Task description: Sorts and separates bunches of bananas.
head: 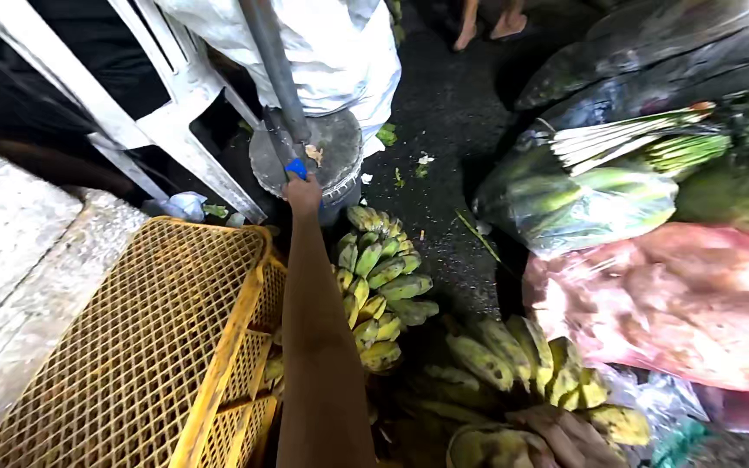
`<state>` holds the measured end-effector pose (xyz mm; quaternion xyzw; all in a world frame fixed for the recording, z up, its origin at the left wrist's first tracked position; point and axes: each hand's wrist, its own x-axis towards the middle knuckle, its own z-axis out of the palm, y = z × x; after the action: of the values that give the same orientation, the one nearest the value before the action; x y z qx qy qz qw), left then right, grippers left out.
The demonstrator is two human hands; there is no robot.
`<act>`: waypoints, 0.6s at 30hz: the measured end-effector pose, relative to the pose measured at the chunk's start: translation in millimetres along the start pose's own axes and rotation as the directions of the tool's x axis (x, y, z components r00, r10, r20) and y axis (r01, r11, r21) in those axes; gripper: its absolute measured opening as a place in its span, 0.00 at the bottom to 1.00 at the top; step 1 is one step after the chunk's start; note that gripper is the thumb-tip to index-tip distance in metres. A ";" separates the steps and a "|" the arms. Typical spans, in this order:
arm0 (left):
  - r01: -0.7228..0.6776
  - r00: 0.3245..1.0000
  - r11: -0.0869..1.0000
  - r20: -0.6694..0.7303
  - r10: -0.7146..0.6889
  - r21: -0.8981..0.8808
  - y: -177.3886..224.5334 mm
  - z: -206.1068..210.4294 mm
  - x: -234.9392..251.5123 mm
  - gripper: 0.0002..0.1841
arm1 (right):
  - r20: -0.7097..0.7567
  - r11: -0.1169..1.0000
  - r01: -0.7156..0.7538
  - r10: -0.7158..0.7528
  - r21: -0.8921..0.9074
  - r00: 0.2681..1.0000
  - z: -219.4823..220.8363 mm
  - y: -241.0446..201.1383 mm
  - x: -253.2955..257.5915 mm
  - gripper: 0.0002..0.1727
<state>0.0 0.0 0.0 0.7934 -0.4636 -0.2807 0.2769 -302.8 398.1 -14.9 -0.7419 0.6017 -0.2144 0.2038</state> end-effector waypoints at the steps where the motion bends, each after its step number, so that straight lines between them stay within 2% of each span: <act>1: -0.007 1.000 1.000 0.003 0.007 0.012 1.4 5.3 6.3 0.31 | -0.003 1.000 0.001 -0.001 0.001 1.000 0.4 0.6 0.8 0.32; 6: -0.058 0.998 0.998 0.006 0.058 -0.010 -8.0 17.6 19.7 0.32 | -0.033 1.000 0.007 -0.008 -0.008 0.999 1.3 3.0 -1.0 0.37; 12: -0.191 0.979 0.982 0.070 0.191 -0.007 -30.4 2.5 12.3 0.29 | -0.102 0.996 0.074 -0.079 -0.044 0.992 11.2 14.3 -3.3 0.36; 14: -0.299 0.947 0.954 0.126 0.295 0.016 -34.1 -3.7 -9.9 0.28 | -0.007 0.992 0.059 -0.058 0.112 0.998 1.6 16.5 -3.8 0.36; 15: -0.352 0.924 0.936 0.166 0.345 0.016 -35.1 -7.2 -28.5 0.28 | 0.083 0.971 -0.004 -0.017 0.239 0.996 -8.4 17.9 -3.7 0.34; 17: -0.479 0.854 0.877 0.247 0.457 0.031 -28.4 -19.4 -86.2 0.30 | 0.328 0.834 -0.275 0.121 0.478 0.937 -36.2 23.1 2.6 0.28; 18: -0.548 0.806 0.836 0.295 0.514 0.039 -23.1 -28.1 -123.7 0.29 | 0.421 0.748 -0.410 0.193 0.522 0.886 -49.1 28.3 6.1 0.24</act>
<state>-17.9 124.9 26.6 0.6010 -0.7169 -0.2692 0.2289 -352.2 384.5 10.2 -0.5558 0.5718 -0.2247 0.5599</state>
